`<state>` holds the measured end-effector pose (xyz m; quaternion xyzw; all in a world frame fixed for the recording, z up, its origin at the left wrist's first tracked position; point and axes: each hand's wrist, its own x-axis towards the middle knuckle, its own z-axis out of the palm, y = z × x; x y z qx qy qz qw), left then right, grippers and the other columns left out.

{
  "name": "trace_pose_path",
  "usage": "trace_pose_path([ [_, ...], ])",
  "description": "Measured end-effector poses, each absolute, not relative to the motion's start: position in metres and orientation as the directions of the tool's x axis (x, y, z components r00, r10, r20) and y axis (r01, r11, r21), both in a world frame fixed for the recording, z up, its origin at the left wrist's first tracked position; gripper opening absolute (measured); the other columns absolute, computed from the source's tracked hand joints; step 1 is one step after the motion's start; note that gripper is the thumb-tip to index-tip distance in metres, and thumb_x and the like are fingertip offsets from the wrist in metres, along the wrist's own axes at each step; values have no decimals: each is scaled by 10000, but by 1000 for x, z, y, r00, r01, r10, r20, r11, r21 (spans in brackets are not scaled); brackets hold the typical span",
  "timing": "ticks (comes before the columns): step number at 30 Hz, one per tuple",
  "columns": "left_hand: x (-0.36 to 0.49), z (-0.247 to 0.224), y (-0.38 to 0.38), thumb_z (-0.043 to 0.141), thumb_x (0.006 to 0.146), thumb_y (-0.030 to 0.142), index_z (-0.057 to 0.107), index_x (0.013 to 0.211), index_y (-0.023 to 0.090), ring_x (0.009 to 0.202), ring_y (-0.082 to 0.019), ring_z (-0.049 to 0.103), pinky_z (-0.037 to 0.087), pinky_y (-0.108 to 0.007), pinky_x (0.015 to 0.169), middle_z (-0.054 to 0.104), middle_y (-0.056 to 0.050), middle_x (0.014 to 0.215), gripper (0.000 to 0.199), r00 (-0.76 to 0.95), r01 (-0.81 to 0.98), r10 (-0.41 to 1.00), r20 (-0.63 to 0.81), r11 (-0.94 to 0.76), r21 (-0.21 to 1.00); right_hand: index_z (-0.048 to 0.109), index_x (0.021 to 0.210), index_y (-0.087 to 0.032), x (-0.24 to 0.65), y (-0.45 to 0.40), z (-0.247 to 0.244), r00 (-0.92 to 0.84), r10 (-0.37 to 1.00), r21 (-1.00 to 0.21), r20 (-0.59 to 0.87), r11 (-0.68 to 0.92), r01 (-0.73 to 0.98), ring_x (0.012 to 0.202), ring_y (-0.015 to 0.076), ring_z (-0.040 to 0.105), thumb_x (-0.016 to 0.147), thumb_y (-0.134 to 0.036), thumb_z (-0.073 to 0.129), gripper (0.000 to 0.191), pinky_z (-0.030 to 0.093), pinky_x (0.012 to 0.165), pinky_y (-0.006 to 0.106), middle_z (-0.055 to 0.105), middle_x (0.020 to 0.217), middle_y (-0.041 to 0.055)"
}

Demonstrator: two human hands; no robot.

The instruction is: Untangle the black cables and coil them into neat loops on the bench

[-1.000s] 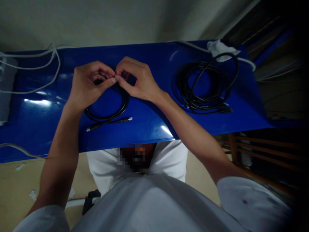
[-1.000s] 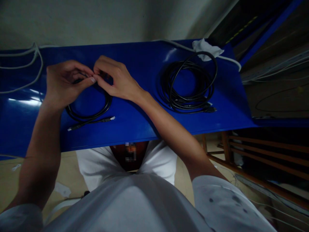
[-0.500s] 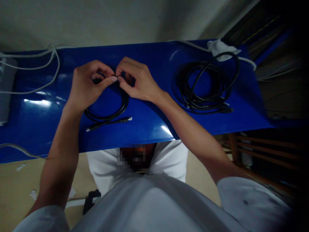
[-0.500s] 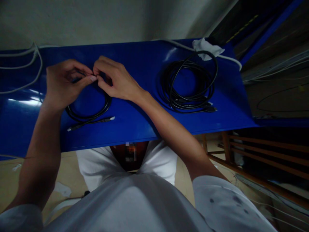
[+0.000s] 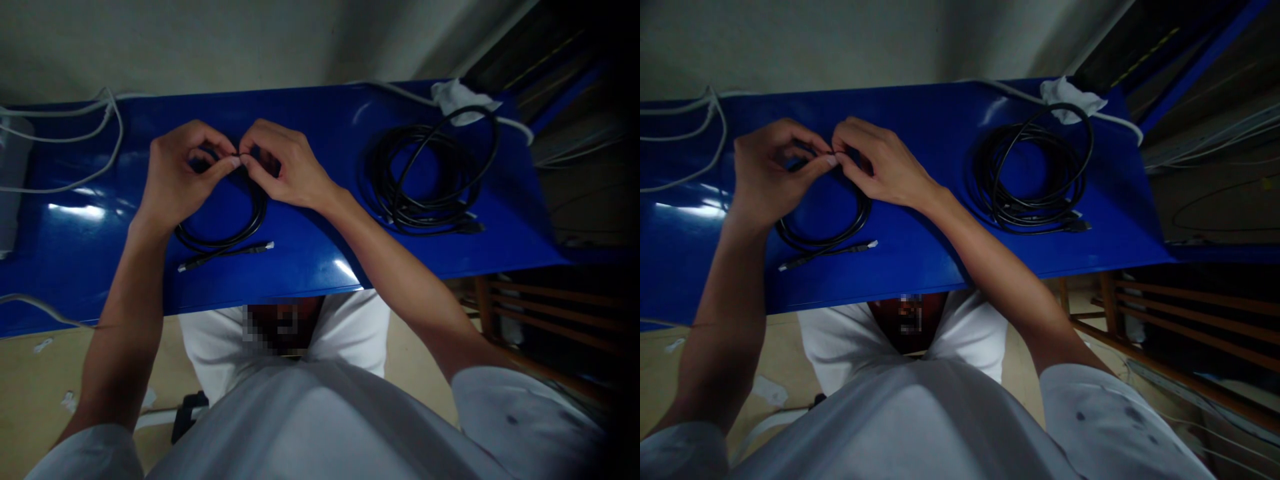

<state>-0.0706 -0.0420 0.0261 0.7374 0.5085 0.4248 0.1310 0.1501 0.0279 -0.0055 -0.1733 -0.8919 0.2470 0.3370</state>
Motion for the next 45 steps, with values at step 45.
trace_pose_path([
  [45, -66, 34, -48, 824, 1047, 277, 824, 1017, 261, 978, -192, 776, 610, -355, 939, 833, -2, 1001, 34, 236, 728, 779, 581, -537, 426, 758, 1035, -307, 142, 40, -14, -639, 510, -643, 576, 765, 31, 1153, 178, 693, 1087, -748, 299, 638, 493, 1003, 288, 815, 1021, 55],
])
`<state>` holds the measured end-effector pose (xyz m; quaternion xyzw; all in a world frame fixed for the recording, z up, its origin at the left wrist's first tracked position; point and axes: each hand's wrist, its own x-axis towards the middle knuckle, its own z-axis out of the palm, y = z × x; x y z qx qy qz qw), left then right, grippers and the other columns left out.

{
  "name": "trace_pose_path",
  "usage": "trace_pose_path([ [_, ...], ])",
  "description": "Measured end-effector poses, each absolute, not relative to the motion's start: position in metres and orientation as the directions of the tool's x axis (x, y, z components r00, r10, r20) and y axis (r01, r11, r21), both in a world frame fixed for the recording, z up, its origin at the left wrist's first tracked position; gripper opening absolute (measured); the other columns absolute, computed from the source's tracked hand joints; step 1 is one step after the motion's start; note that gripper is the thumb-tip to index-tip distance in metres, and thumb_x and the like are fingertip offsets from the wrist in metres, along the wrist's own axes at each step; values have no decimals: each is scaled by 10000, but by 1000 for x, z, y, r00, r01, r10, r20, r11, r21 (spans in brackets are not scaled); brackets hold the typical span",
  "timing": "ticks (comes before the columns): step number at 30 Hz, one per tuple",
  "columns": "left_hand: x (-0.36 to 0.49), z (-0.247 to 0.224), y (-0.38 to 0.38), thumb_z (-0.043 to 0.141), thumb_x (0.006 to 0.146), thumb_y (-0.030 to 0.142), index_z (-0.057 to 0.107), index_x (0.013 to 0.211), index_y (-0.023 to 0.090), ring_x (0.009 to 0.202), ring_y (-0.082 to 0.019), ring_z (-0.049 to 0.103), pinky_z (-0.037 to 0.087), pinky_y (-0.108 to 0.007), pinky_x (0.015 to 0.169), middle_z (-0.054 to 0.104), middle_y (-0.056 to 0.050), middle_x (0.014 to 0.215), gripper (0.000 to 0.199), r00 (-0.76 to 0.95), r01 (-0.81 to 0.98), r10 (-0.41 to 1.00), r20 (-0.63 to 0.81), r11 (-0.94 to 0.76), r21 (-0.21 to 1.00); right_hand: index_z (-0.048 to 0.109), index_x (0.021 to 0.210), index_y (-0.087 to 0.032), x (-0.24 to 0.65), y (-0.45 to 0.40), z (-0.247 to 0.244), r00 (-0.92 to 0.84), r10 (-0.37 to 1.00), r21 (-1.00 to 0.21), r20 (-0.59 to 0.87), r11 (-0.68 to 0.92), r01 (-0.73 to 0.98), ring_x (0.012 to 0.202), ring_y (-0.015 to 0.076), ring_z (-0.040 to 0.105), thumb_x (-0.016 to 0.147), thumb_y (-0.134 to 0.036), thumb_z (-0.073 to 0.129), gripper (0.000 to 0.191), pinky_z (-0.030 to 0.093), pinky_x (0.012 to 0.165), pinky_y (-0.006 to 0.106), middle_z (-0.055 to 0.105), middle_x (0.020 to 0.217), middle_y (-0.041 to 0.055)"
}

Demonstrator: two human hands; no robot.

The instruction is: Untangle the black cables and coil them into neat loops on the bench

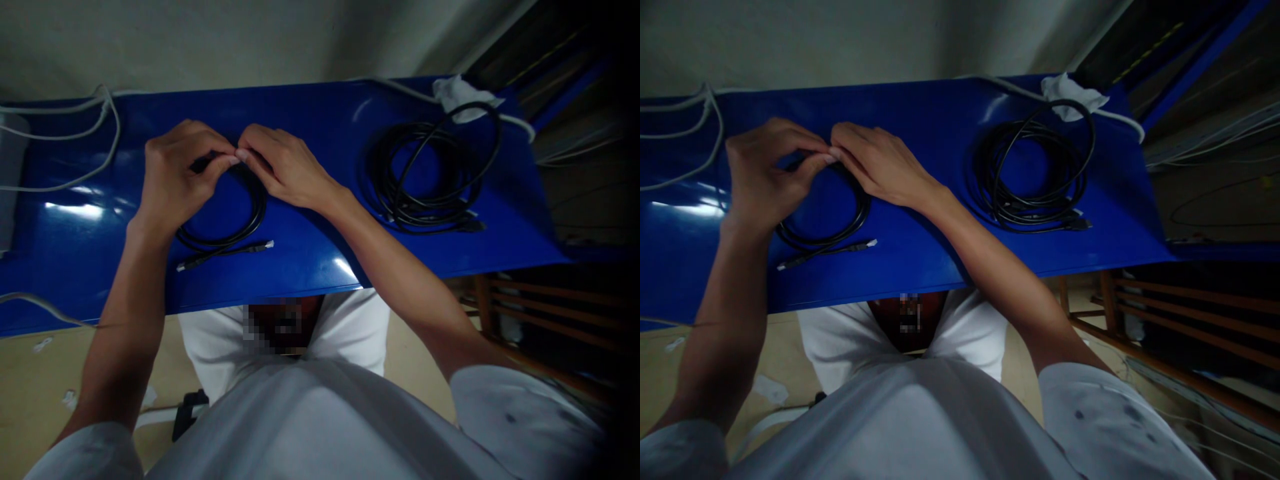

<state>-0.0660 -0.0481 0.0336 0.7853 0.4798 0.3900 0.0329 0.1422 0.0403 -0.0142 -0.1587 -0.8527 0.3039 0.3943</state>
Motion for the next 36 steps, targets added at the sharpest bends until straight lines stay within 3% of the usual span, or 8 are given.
trace_pose_path([
  [5, -68, 31, -47, 801, 1061, 296, 818, 1027, 251, 980, -213, 775, 612, -393, 958, 830, -23, 1007, 59, 268, 741, 750, 604, -561, 369, 743, 1111, -243, 146, 33, -6, -677, 528, -612, 513, 778, 143, 998, 195, 691, 1135, -729, 245, 696, 505, 955, 338, 795, 1068, 85],
  [12, -68, 30, -47, 748, 1085, 338, 812, 1026, 244, 991, -222, 772, 616, -416, 964, 823, -32, 1015, 128, 276, 747, 751, 600, -560, 357, 763, 1009, -326, 139, 41, -16, -648, 542, -681, 536, 731, 47, 1211, 167, 715, 1067, -786, 278, 671, 475, 1025, 273, 833, 972, 52],
  [15, -68, 30, -47, 756, 1085, 332, 803, 1018, 241, 996, -223, 767, 608, -424, 984, 818, -37, 1020, 122, 274, 746, 759, 591, -556, 367, 731, 949, -327, 141, 38, -12, -641, 516, -663, 568, 748, 14, 1164, 171, 707, 1066, -809, 264, 681, 503, 989, 266, 813, 955, 62],
  [20, -69, 31, -47, 783, 1073, 317, 786, 996, 236, 1002, -220, 767, 594, -437, 1041, 813, -37, 1016, 111, 278, 734, 765, 581, -560, 386, 735, 1105, -228, 145, 35, -6, -691, 521, -605, 501, 782, 152, 1009, 205, 703, 1122, -777, 223, 751, 520, 958, 347, 776, 1049, 80],
  [23, -70, 29, -46, 781, 1065, 322, 790, 1008, 224, 1009, -222, 769, 616, -426, 1012, 805, -33, 1004, 114, 259, 750, 773, 579, -539, 383, 748, 1078, -270, 144, 37, -8, -686, 516, -604, 514, 785, 139, 1043, 190, 697, 1108, -795, 254, 721, 508, 953, 298, 785, 1028, 67],
  [30, -69, 27, -47, 781, 1042, 291, 776, 1128, 197, 872, -166, 748, 639, -343, 911, 801, -33, 1061, 128, 204, 767, 805, 557, -485, 420, 667, 1196, -193, 151, 28, 6, -704, 481, -534, 523, 828, 170, 1091, 220, 673, 1211, -659, 179, 675, 542, 1032, 402, 709, 1164, 87],
  [36, -70, 30, -44, 779, 1022, 258, 786, 1122, 187, 930, -188, 756, 637, -367, 897, 781, -37, 1025, 123, 213, 740, 768, 604, -531, 414, 720, 1184, -226, 152, 31, 7, -684, 468, -544, 560, 830, 122, 1159, 217, 663, 1200, -585, 307, 547, 527, 1025, 353, 715, 1202, 93],
])
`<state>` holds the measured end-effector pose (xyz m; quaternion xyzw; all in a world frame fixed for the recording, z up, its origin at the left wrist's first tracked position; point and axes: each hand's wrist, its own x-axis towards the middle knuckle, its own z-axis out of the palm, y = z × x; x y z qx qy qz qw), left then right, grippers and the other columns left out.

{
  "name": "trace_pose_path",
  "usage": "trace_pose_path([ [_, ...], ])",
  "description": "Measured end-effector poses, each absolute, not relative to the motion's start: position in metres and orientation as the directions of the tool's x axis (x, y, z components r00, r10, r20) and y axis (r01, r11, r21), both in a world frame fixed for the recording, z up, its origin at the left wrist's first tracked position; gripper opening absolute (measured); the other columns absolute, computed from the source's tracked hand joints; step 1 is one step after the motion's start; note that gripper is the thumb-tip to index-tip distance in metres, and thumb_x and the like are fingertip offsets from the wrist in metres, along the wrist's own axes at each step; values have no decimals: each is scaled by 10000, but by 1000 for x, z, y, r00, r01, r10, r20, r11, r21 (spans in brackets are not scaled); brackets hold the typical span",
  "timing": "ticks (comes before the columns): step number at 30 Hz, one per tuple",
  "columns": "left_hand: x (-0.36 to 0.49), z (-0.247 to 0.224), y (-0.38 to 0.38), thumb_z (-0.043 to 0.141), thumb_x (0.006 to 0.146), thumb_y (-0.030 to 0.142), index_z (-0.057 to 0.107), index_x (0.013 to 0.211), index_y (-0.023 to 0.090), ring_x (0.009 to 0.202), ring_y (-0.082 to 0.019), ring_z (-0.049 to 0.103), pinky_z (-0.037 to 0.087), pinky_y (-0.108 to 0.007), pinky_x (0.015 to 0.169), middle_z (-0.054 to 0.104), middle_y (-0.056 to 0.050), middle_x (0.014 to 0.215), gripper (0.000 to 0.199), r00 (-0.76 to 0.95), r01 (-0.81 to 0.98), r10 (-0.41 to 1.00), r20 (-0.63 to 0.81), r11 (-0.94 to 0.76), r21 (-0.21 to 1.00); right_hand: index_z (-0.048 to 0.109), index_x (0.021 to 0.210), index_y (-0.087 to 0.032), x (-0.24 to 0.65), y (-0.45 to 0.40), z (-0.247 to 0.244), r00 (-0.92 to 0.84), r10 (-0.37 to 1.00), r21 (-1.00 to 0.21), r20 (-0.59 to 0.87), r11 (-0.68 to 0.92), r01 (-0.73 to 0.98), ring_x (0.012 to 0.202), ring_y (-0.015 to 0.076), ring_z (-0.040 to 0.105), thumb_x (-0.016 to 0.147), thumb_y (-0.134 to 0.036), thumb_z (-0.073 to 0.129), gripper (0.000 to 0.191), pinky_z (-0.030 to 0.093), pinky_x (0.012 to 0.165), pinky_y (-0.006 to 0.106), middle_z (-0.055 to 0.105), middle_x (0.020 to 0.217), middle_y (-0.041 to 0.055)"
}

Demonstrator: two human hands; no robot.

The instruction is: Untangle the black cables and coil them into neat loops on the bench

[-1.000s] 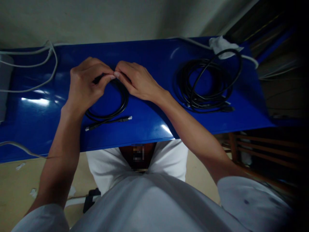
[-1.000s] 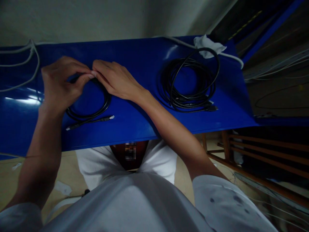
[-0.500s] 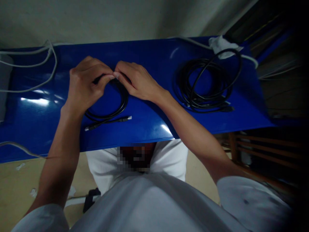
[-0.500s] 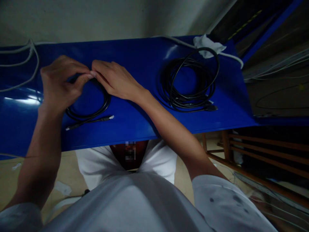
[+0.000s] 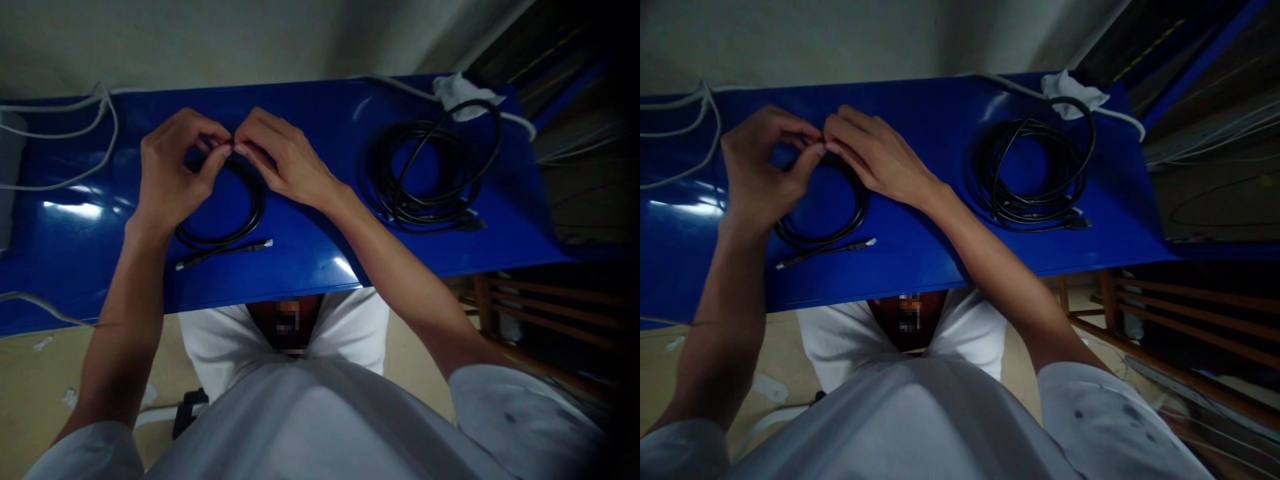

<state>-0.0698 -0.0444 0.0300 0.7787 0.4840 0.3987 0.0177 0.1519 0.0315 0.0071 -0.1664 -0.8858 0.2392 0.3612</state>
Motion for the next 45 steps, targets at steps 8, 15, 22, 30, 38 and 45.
trace_pose_path([
  [8, -71, 33, -43, 826, 1008, 210, 818, 1045, 226, 974, -207, 770, 625, -372, 911, 821, -35, 1004, 41, 220, 742, 747, 628, -546, 390, 626, 1234, -237, 155, 27, 6, -721, 494, -569, 486, 805, 167, 1181, 228, 663, 1218, -618, 321, 489, 569, 1093, 414, 659, 1245, 68],
  [15, -67, 35, -46, 813, 1022, 237, 805, 1072, 222, 922, -208, 748, 631, -399, 898, 805, -55, 1035, 53, 224, 739, 768, 600, -535, 409, 641, 1202, -231, 152, 32, 2, -723, 471, -567, 505, 813, 133, 1125, 215, 658, 1217, -635, 294, 532, 570, 1067, 389, 677, 1199, 71],
  [22, -75, 33, -43, 891, 972, 322, 712, 1297, 238, 1057, -235, 749, 625, -407, 906, 763, -81, 1211, 380, 203, 750, 839, 504, -465, 471, 664, 1193, -243, 152, 31, 2, -708, 493, -591, 506, 796, 132, 1138, 243, 667, 1209, -633, 334, 511, 577, 1075, 426, 698, 1211, 87],
  [30, -81, 57, -91, 924, 792, 787, 701, 1271, 226, 1109, -290, 728, 604, -461, 993, 745, -72, 1189, 771, 207, 790, 962, 177, -271, 550, 682, 1205, -272, 154, 33, 2, -667, 551, -635, 502, 758, 148, 1233, 285, 664, 1188, -653, 375, 490, 582, 1112, 475, 704, 1277, 102],
  [38, -61, 44, -156, 836, 971, 519, 674, 1168, 261, 1244, -332, 695, 539, -573, 1175, 696, -77, 1266, 363, 273, 831, 960, 56, -265, 489, 677, 1202, -261, 151, 34, -3, -682, 512, -599, 523, 790, 134, 1200, 269, 685, 1200, -553, 419, 389, 575, 1093, 461, 700, 1271, 93],
  [45, -62, 43, -144, 690, 1053, 461, 661, 1083, 254, 927, -260, 754, 621, -413, 898, 755, -47, 1021, 212, 144, 836, 988, 56, -152, 527, 669, 1167, -226, 148, 40, -11, -657, 501, -584, 564, 804, 111, 1157, 255, 713, 1207, -512, 427, 377, 584, 1102, 475, 736, 1223, 86],
])
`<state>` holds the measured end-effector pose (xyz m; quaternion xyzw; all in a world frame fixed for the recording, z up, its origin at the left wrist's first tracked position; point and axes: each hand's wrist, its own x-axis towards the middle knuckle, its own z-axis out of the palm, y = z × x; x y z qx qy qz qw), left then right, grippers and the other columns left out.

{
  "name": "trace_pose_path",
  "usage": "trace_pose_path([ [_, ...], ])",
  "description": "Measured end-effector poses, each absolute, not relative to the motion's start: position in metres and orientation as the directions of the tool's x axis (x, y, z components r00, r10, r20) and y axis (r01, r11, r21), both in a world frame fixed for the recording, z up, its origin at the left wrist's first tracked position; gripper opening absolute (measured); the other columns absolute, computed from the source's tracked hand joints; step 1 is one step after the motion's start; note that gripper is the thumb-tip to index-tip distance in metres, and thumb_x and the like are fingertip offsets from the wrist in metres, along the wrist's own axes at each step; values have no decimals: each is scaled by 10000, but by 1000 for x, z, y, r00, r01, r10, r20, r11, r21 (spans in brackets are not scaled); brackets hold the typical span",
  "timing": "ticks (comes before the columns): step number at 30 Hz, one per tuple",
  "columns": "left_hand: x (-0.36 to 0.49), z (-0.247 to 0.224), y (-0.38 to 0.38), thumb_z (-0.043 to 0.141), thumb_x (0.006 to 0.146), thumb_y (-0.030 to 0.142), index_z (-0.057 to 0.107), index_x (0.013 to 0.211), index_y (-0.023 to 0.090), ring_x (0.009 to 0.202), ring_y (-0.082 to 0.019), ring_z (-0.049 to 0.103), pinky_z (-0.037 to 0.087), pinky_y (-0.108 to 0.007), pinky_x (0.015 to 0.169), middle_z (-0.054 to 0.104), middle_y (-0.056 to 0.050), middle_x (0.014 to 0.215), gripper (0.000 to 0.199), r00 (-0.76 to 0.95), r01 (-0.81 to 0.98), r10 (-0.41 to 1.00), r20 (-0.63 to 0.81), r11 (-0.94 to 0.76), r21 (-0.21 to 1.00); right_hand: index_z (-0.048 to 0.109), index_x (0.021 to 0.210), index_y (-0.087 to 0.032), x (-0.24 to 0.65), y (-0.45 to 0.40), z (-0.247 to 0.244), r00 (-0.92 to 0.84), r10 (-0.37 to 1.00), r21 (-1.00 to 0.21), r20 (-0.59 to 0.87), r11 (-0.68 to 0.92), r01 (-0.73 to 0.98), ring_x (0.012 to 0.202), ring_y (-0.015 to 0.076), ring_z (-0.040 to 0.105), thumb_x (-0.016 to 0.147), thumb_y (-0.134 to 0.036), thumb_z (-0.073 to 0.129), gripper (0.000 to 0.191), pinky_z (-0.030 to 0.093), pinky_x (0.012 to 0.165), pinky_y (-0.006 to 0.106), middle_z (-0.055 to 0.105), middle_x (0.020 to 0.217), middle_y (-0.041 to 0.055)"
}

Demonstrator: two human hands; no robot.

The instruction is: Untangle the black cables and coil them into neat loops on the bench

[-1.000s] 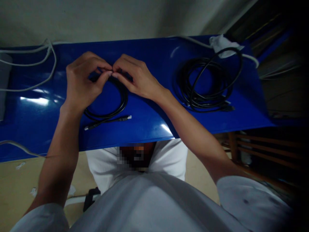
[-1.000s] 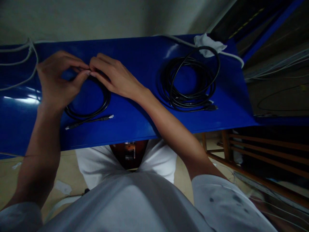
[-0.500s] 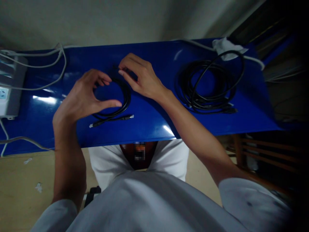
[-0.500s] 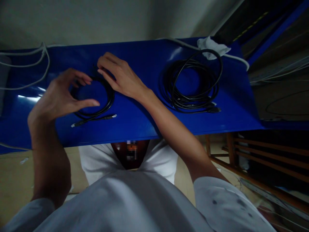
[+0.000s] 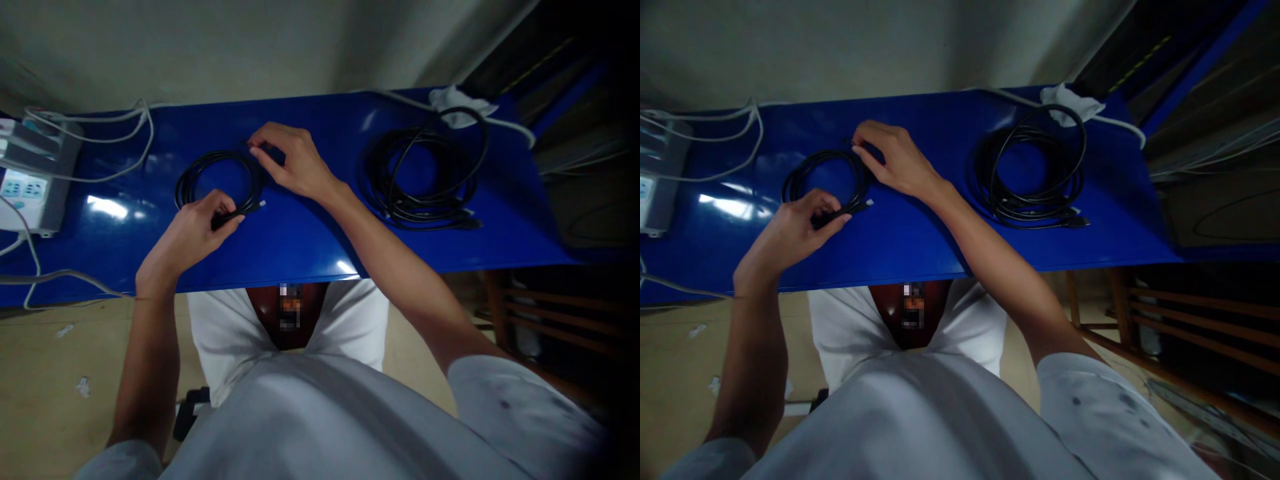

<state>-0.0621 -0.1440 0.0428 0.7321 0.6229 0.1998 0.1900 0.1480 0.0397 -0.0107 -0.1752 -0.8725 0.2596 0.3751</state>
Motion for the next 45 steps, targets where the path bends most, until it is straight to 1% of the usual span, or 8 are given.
trace_pose_path([
  [5, -64, 42, -113, 646, 1079, 425, 639, 1321, 242, 899, -256, 766, 605, -393, 888, 750, -35, 960, 304, 83, 851, 989, 124, -135, 508, 659, 1163, -232, 144, 41, -14, -575, 557, -598, 599, 789, 142, 1154, 261, 711, 1209, -573, 379, 444, 600, 1092, 476, 720, 1174, 97],
  [8, -63, 51, -86, 637, 1103, 419, 646, 1325, 237, 911, -244, 753, 604, -422, 952, 755, -31, 968, 287, 74, 859, 986, 151, -140, 492, 653, 1181, -242, 142, 41, -14, -529, 592, -613, 608, 773, 161, 1179, 270, 705, 1203, -604, 356, 468, 596, 1108, 473, 711, 1183, 108],
  [11, -64, 62, -60, 643, 1120, 477, 654, 1245, 232, 736, -174, 668, 614, -394, 826, 740, -6, 906, 275, 90, 779, 992, 85, -123, 615, 663, 1152, -261, 144, 44, -13, -485, 633, -647, 604, 744, 166, 1180, 271, 705, 1184, -635, 392, 463, 602, 1102, 447, 720, 1185, 110],
  [15, -65, 63, -42, 758, 999, 681, 657, 1235, 244, 592, -130, 561, 517, -328, 541, 747, -2, 893, 506, 172, 556, 984, -34, -69, 828, 667, 1081, -277, 147, 48, -8, -433, 694, -705, 576, 690, 168, 1151, 255, 714, 1151, -677, 446, 462, 618, 1035, 388, 734, 1171, 98],
  [19, -67, 53, -42, 919, 819, 703, 671, 1267, 260, 607, -156, 635, 577, -389, 560, 792, -10, 941, 677, 212, 393, 977, -24, -62, 917, 653, 1022, -289, 145, 48, -7, -392, 759, -770, 519, 615, 171, 1081, 247, 716, 1109, -716, 496, 463, 619, 943, 355, 743, 1120, 75],
  [24, -65, 46, -51, 934, 817, 660, 669, 1332, 276, 640, -176, 697, 625, -413, 598, 833, -15, 968, 694, 183, 372, 983, -9, -61, 926, 626, 975, -288, 144, 46, -10, -385, 769, -796, 509, 592, 129, 894, 215, 655, 1082, -725, 533, 460, 575, 843, 343, 697, 958, 32],
  [33, -68, 48, -55, 925, 881, 579, 739, 1328, 222, 614, -156, 723, 616, -344, 578, 852, -3, 968, 601, 194, 401, 980, 41, -118, 908, 594, 1001, -329, 148, 44, -4, -432, 739, -761, 517, 628, 165, 965, 240, 636, 1090, -768, 461, 467, 549, 837, 359, 711, 1036, 50],
  [45, -72, 45, -54, 892, 885, 625, 713, 1288, 292, 554, -153, 630, 500, -346, 527, 793, 30, 813, 553, 176, 436, 983, 50, -123, 891, 498, 977, -287, 148, 46, -5, -391, 687, -718, 613, 690, 86, 868, 178, 576, 1152, -562, 483, 327, 534, 862, 318, 624, 968, 18],
])
